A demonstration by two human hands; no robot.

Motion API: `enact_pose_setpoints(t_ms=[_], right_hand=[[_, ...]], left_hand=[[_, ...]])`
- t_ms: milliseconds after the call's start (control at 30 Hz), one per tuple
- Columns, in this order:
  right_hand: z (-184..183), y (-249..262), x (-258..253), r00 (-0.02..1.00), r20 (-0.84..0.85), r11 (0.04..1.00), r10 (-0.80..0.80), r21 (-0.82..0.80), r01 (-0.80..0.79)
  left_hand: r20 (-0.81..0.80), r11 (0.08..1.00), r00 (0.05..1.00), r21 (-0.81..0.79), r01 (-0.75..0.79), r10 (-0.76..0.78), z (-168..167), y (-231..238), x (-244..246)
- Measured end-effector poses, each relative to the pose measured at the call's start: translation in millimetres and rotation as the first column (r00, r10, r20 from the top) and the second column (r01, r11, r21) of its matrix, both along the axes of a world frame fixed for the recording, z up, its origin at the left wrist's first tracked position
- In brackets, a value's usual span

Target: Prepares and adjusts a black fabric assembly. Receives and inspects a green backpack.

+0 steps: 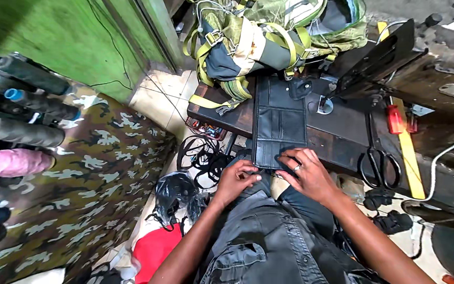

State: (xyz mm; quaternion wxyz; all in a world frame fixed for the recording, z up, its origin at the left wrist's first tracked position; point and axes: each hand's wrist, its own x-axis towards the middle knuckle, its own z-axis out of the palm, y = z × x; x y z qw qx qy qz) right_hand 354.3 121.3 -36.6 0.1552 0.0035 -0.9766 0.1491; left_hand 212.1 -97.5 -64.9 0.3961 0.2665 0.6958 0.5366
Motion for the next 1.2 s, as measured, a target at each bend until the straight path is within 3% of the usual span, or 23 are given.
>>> enact_pose_setpoints(t_ms=[67,133,200,267,333,400,500,733,933,1067,1133,1200], right_hand=[[-2,-2,-1,1.0,-0.001,1.0,0.015,-0.001,-0.015],[0,-1,1,1.0,-0.001,1.0,0.019,-0.011,-0.019],[6,5,12,1.0,-0.007,0.999,-0.03,-0.02,0.03],[18,19,33,0.982,0.002,0.982,-0.189,-0.001,0.189],[32,40,61,0.898,0.056,0.9,-0.436,0.047,0.434],[39,64,88,0.749,0.143,0.762,-0.647,0.07,0.644],[39,81,114,0.563,0.263,0.595,-0.783,0.057,0.801],[43,79,112,0.469,0.305,0.519,-0.829,0.106,0.848],[52,100,104,0.317,0.512,0.488,-0.798,0.241,0.839],[60,99,123,0.425,0.472,0.549,-0.772,0.157,0.821],[73,81,135,0.536,0.438,0.64,-0.722,0.128,0.758],[84,60,147,0.685,0.467,0.769,-0.559,-0.018,0.639]], left_hand=[[-0.243,0.975,0.944,0.089,-0.206,0.222,2,7,15],[-0.434,0.942,0.836,0.166,-0.292,0.336,2,13,25],[-0.499,0.934,0.789,0.188,-0.305,0.358,1,16,32],[-0.527,0.928,0.764,0.193,-0.318,0.372,-2,19,35],[-0.541,0.922,0.747,0.193,-0.336,0.386,-2,20,37],[-0.576,0.924,0.726,0.172,-0.343,0.376,-3,20,39],[-0.637,0.924,0.678,0.166,-0.344,0.366,-5,21,42],[-0.519,0.891,0.725,0.226,-0.394,0.452,-3,20,42],[-0.344,0.899,0.832,0.199,-0.389,0.436,-1,15,37],[-0.269,0.894,0.855,0.199,-0.402,0.444,-6,13,39],[-0.229,0.884,0.858,0.208,-0.419,0.46,-8,13,38],[-0.18,0.874,0.862,0.221,-0.433,0.473,-9,12,38]])
